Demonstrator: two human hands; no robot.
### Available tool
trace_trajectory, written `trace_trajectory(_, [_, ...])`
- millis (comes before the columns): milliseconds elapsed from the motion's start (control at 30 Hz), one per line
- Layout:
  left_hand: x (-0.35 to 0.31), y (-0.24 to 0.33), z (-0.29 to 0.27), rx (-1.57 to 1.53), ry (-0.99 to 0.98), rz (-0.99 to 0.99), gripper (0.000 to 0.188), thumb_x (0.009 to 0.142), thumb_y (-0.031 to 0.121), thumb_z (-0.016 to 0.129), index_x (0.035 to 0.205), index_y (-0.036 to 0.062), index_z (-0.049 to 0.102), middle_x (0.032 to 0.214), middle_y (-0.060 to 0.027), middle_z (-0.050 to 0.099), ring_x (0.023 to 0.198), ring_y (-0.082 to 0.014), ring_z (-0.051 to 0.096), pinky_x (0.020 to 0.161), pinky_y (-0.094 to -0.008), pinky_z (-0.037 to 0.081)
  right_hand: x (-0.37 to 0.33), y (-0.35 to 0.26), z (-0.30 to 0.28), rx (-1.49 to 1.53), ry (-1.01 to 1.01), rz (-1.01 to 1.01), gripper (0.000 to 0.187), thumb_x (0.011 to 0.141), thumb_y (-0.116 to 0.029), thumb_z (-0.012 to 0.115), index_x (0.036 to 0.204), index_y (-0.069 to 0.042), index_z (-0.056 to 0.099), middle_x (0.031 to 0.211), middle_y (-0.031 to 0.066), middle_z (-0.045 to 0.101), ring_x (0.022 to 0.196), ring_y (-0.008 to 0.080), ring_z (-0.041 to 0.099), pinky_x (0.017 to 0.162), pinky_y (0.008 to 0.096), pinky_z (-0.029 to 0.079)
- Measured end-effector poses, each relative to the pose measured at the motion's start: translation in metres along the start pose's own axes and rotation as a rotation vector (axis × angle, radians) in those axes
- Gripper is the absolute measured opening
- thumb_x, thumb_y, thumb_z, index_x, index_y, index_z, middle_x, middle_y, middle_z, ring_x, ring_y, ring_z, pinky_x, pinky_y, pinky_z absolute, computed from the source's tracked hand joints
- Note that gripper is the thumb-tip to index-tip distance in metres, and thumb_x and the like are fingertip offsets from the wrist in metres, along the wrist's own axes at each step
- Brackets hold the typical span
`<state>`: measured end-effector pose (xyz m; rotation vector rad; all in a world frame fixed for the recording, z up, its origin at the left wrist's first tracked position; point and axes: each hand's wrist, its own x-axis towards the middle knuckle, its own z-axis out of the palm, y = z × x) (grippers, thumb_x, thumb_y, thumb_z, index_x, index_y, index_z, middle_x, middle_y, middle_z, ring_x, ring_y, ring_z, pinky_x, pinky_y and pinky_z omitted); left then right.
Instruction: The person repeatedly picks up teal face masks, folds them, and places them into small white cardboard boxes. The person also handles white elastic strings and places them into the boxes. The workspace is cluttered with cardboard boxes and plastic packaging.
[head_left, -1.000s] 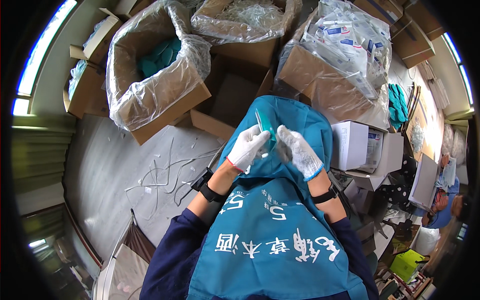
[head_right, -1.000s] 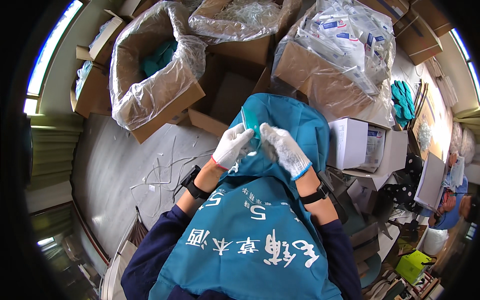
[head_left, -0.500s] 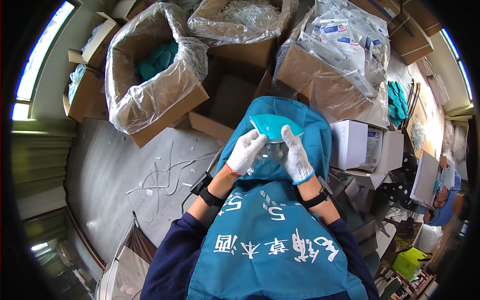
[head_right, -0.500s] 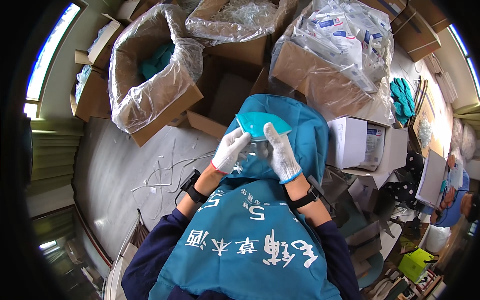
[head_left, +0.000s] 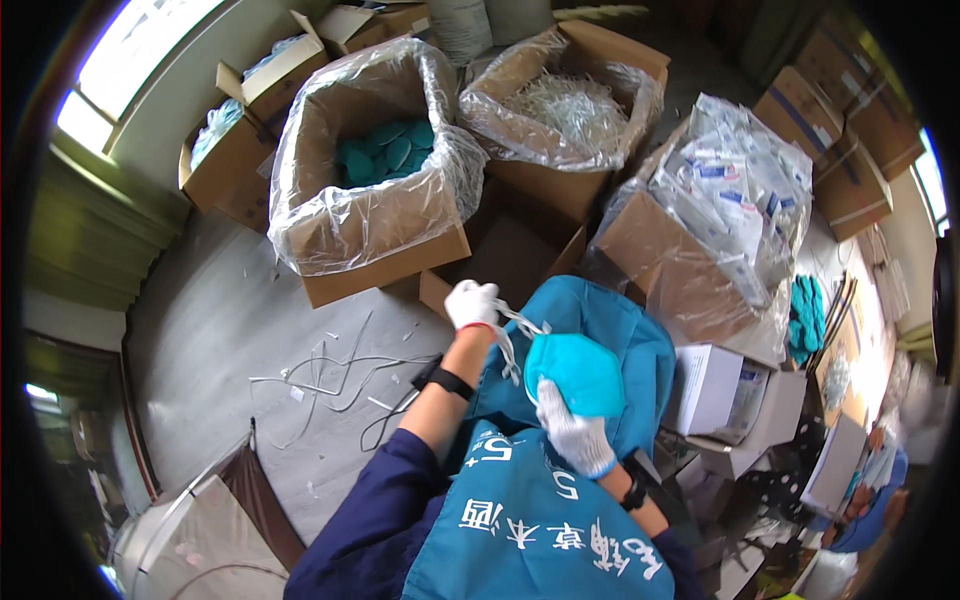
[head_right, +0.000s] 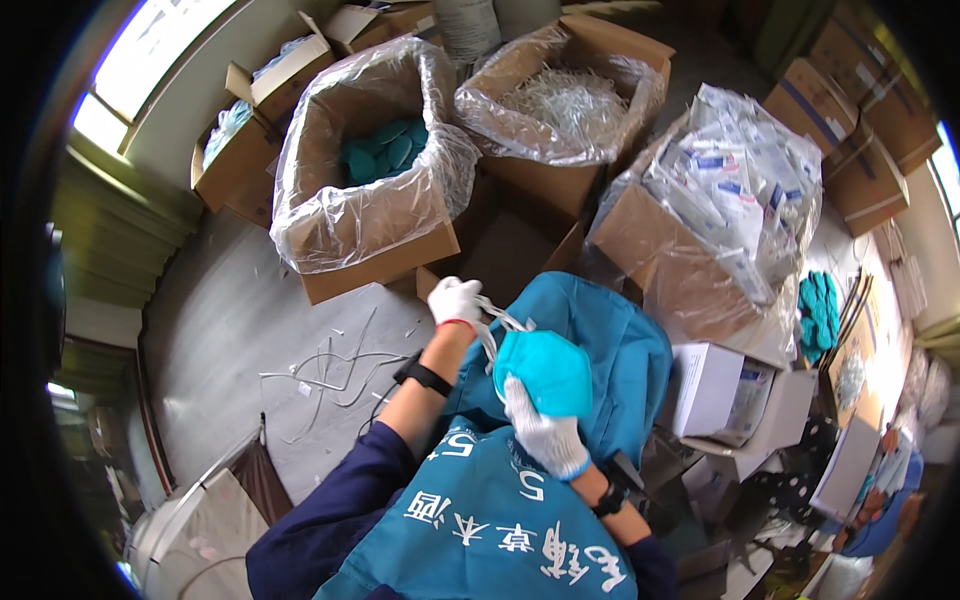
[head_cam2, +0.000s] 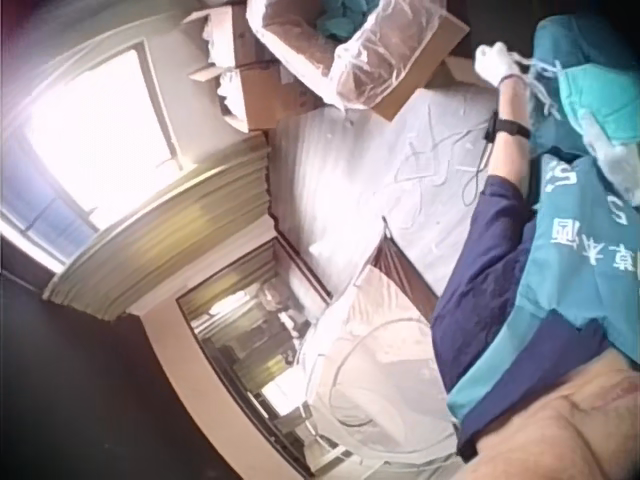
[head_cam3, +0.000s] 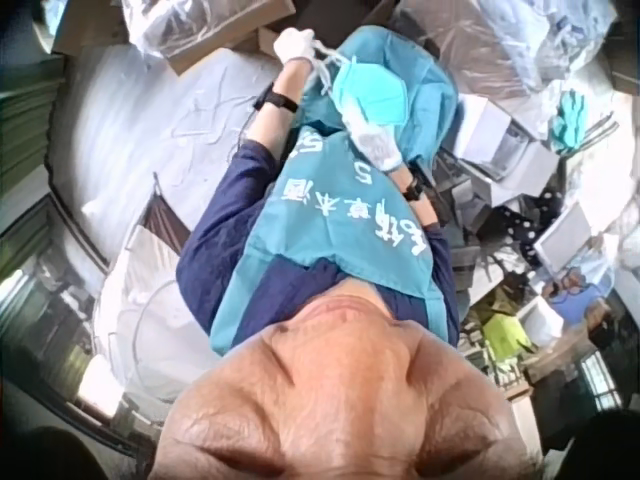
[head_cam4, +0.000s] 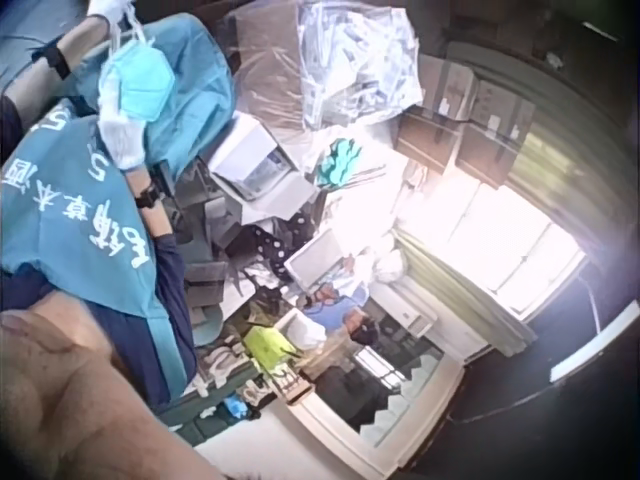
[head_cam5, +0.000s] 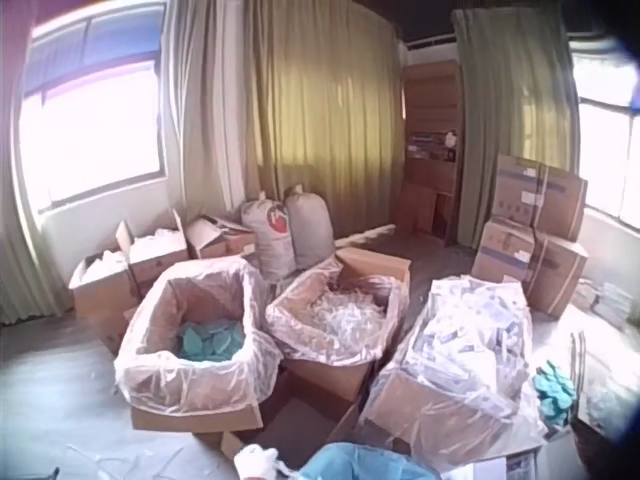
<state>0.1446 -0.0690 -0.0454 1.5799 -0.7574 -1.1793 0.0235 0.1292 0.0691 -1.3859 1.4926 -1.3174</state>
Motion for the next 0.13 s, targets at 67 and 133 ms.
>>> trace_trajectory(67, [0.024,0.017,-0.035,-0.04,-0.003,-0.039,0.029,0.077,0.007,0.067,0.059,0.0096,0.045,0.054,0.0015,0.042,0.049,-0.0107,0.041,0.045,-0.0322,0.036,0.011,-0.042,-0.019,0.193,0.021,0.259,0.017,0.103,-0.013,0.057,0.092,-0.003,0.065,0.075,-0.0007,0.062,0.057,0.0056,0.052,0.048,0.0228,0.04])
trace_trajectory(133, [0.03,0.028,-0.047,0.088,-0.071,-0.095,0.028,0.082,0.006,0.063,0.061,0.0078,0.044,0.057,-0.0006,0.043,0.048,-0.0116,0.04,0.044,-0.0325,0.037,0.012,-0.015,-0.031,0.267,0.053,0.327,0.019,0.104,-0.016,0.055,0.091,-0.005,0.063,0.074,-0.0013,0.061,0.059,0.0054,0.052,0.05,0.022,0.039])
